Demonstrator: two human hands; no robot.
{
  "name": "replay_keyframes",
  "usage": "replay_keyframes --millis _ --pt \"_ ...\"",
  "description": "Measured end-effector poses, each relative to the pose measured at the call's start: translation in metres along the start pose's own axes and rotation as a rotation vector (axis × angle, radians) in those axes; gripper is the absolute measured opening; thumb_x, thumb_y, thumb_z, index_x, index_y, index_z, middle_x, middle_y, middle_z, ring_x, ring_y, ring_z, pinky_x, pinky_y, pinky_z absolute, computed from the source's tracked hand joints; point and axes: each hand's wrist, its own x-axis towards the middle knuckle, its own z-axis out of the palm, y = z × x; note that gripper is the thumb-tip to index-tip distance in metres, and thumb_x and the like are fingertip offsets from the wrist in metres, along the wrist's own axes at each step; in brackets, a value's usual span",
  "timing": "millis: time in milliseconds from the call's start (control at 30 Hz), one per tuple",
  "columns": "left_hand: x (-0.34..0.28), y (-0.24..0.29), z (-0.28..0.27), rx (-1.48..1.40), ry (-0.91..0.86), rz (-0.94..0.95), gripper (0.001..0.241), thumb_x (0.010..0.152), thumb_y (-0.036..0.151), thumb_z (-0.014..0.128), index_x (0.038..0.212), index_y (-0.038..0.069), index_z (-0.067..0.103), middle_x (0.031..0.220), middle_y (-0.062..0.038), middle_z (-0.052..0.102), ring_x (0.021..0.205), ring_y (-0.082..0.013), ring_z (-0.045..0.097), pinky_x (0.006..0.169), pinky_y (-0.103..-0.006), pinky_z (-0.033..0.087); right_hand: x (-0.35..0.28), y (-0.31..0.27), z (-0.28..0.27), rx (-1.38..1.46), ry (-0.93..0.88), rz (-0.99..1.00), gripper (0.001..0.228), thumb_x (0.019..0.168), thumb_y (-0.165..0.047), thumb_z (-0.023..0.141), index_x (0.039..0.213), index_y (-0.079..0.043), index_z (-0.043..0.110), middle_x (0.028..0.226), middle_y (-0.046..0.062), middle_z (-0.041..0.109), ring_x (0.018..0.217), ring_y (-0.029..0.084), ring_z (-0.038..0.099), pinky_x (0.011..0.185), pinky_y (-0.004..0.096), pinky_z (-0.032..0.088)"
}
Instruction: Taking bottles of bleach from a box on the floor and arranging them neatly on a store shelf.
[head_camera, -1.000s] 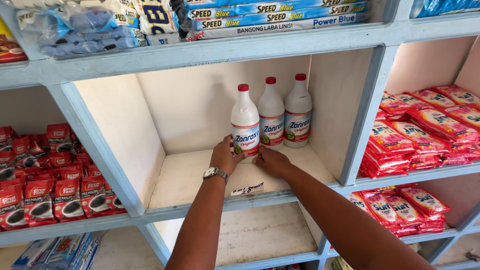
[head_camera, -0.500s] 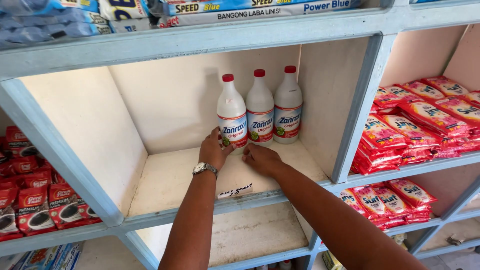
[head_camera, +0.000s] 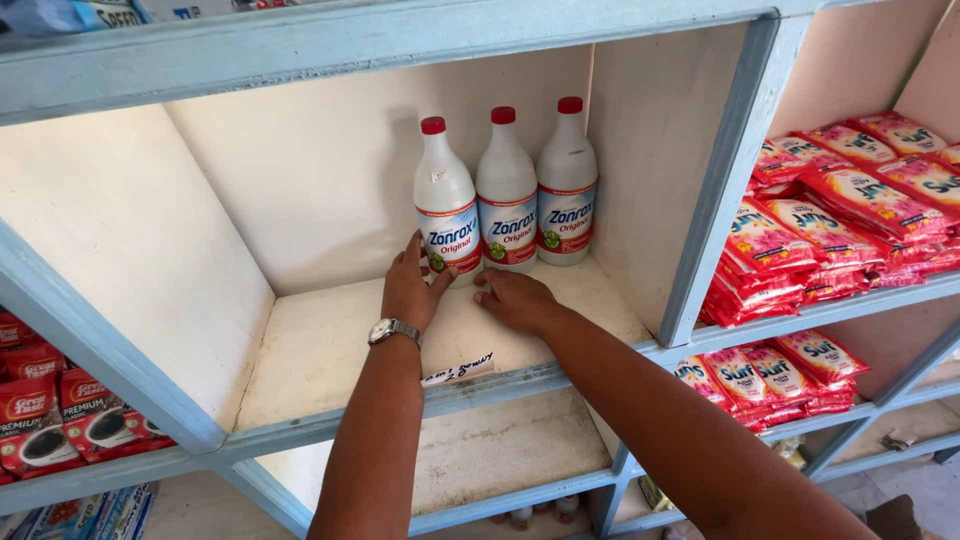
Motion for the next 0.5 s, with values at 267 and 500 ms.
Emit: replay_keyframes --millis 267,500 --pt "-0.003 -0.005 -0.019 -0.062 0.020 -0.068 0.092 0.076 0.021 0.089 0.152 0.008 0.039 0.130 -0.019 0.061 0.107 -0.0271 0.067 0.074 -0.0369 0.063 0.003 0.009 0.004 0.048 0.007 -0.008 0.042 0.100 -0.042 0.053 0.133 -0.016 0.057 0.120 0.007 0.070 0.111 0.024 0.067 0.095 0.041 0.051" --pt "-0.005 -0.024 -0.050 -0.057 0.368 -0.002 0.053 0.089 0.011 0.079 0.138 0.006 0.060 0.119 -0.013 0.069 0.093 -0.0191 0.071 0.077 -0.0321 0.061 -0.034 -0.011 -0.027 0.354 0.310 -0.279 0.029 0.104 -0.023 0.058 0.129 -0.009 0.062 0.097 0.016 0.072 0.084 0.024 0.068 0.077 0.037 0.053"
